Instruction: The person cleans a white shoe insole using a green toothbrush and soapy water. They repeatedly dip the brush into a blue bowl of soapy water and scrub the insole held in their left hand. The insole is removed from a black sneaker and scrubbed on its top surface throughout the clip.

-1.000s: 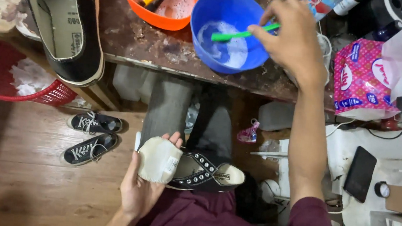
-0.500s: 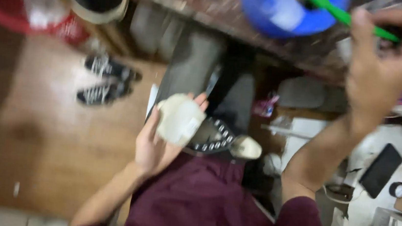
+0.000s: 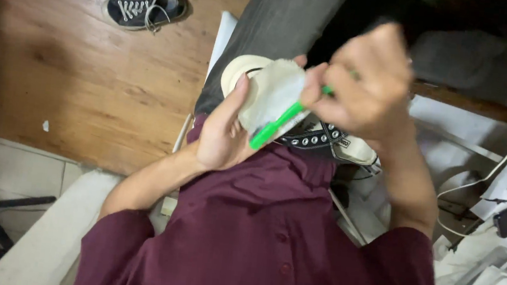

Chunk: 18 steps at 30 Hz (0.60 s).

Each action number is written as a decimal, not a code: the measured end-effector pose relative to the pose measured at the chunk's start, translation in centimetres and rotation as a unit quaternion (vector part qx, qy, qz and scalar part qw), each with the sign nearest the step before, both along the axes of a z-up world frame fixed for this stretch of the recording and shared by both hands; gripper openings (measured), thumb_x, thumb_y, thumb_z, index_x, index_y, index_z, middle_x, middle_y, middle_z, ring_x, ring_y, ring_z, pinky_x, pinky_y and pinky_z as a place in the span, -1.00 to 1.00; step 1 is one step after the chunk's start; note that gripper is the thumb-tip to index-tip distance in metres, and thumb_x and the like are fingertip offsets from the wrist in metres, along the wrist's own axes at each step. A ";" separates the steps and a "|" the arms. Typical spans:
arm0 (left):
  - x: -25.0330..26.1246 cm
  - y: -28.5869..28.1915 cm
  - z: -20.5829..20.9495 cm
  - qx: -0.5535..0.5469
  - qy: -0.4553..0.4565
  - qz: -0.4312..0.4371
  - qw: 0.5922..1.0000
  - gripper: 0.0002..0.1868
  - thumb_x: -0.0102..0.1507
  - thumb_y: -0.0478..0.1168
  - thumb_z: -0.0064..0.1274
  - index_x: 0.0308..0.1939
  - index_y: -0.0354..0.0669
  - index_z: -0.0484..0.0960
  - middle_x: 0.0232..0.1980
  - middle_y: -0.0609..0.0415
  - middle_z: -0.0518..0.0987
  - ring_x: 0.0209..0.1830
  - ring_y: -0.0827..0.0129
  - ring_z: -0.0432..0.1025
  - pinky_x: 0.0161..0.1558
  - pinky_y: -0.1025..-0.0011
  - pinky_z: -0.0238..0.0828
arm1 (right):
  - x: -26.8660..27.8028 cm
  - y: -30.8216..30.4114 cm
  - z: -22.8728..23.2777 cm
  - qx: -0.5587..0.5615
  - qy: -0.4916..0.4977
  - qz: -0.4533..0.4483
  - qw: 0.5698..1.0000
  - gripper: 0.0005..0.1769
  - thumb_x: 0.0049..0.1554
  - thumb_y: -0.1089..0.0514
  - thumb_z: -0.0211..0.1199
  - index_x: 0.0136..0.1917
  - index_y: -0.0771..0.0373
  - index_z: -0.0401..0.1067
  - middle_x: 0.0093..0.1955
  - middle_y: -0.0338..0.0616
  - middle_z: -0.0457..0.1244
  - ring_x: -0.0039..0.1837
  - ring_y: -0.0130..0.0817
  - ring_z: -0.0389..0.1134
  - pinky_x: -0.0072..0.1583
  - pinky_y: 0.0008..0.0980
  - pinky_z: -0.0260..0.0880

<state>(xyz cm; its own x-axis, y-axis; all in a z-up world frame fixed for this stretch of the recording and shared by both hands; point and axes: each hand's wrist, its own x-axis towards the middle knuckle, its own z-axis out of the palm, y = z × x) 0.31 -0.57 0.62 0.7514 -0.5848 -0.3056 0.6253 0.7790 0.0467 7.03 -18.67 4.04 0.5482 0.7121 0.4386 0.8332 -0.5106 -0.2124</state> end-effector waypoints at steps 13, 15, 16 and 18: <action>-0.3 -0.1 0.8 -0.194 0.191 0.118 0.955 -0.24 0.22 -0.15 -0.44 0.52 -0.12 -0.21 0.49 -0.38 -0.13 0.45 -0.18 -0.18 0.46 0.09 -0.39 | 0.6 0.0 -0.4 -0.053 -0.090 -0.118 0.987 -0.74 0.17 0.35 0.22 -0.30 0.37 0.21 -0.25 0.03 0.17 -0.23 -0.04 0.12 -0.14 -0.10 0.15; -0.8 -0.3 -0.1 -0.049 0.059 0.045 0.996 -0.24 0.26 0.04 -0.36 0.50 -0.11 -0.15 0.44 -0.06 0.07 0.44 0.19 0.01 0.49 0.22 -0.23 | 1.0 1.0 0.0 0.045 -0.018 0.010 0.999 -0.63 0.16 0.38 0.16 -0.43 0.33 0.12 -0.33 -0.02 0.15 -0.25 -0.04 0.04 -0.13 -0.05 0.01; -0.1 -0.1 0.5 -0.048 0.056 0.045 0.996 -0.24 0.26 0.04 -0.36 0.50 -0.11 -0.15 0.44 -0.06 0.07 0.44 0.19 0.01 0.49 0.22 -0.23 | 1.9 0.3 -0.3 0.046 -0.021 0.009 0.999 -0.63 0.16 0.38 0.16 -0.43 0.33 0.12 -0.33 -0.02 0.15 -0.25 -0.04 0.04 -0.13 -0.05 0.01; 0.4 0.2 1.8 -0.087 0.141 0.086 0.983 -0.19 0.15 -0.10 -0.29 0.46 -0.29 -0.10 0.46 -0.28 -0.01 0.48 -0.07 -0.11 0.52 0.13 -0.34 | 3.0 -1.3 -1.4 0.063 -0.060 -0.100 0.991 -0.61 0.21 0.36 0.21 -0.41 0.35 0.17 -0.33 -0.02 0.13 -0.22 -0.07 0.07 -0.12 -0.14 0.05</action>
